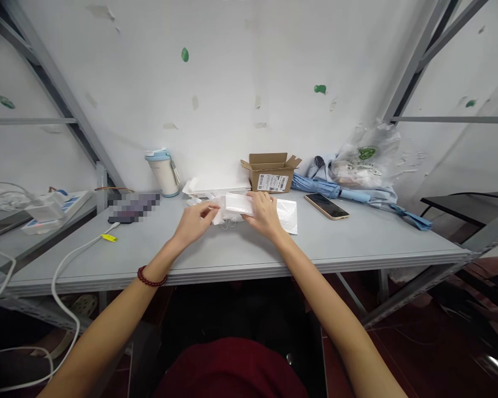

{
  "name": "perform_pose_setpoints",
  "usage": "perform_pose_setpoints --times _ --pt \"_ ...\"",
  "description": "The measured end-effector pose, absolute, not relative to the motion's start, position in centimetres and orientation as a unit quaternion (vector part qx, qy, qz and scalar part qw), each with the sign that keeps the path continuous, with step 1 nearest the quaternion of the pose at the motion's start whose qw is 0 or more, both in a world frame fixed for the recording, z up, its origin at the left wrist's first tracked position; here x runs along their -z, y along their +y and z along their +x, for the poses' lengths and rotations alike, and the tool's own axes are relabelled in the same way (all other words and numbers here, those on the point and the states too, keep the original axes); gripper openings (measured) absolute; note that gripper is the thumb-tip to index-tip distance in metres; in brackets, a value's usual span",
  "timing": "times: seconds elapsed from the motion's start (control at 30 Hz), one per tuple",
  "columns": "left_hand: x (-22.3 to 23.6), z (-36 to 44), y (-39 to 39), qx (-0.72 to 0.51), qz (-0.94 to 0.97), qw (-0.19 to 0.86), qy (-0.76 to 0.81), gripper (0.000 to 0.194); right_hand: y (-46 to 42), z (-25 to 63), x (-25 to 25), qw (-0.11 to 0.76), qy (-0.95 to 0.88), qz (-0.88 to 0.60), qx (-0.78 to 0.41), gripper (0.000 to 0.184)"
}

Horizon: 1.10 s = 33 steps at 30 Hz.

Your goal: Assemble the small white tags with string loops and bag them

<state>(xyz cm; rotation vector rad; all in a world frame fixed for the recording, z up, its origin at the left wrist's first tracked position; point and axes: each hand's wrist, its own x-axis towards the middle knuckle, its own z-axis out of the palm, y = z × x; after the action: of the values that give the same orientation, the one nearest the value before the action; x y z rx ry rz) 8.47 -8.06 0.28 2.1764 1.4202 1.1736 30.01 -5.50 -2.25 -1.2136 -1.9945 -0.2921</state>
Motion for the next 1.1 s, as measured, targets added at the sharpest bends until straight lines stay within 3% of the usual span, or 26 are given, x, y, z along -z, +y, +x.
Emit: perform_pose_setpoints --times 0.2,0.4,0.5,0.6,0.77,0.93,1.1 --pt "-0.4 8.7 -8.7 -0.27 0.754 0.392 0.452 0.044 -5.8 29.9 2.1 0.353 -0.799 -0.469 0.133 0.039" --pt "-1.2 8.7 -9.1 -0.241 0.719 0.487 0.434 0.047 -6.1 29.7 1.9 0.345 -0.811 -0.459 0.115 0.037" --pt "-1.7 8.0 -8.7 -0.335 0.693 0.449 0.454 0.044 -5.8 29.9 1.9 0.355 -0.785 -0.493 0.126 0.037" --pt "-1.6 6.9 -7.6 -0.426 0.685 0.329 0.492 0.035 -5.4 30.4 2.0 0.37 -0.743 -0.539 0.144 0.036" --pt "0.3 6.3 -6.3 -0.353 0.779 0.039 0.516 0.026 -5.4 30.5 1.9 0.374 -0.717 -0.567 0.152 0.035" --pt "1.6 7.1 -6.4 -0.246 0.855 0.026 0.456 0.034 -5.6 30.0 2.1 0.364 -0.73 -0.559 0.146 0.035" --pt "2.0 7.0 -6.5 -0.217 0.865 0.01 0.453 0.035 -5.5 30.0 2.2 0.352 -0.74 -0.556 0.139 0.036"
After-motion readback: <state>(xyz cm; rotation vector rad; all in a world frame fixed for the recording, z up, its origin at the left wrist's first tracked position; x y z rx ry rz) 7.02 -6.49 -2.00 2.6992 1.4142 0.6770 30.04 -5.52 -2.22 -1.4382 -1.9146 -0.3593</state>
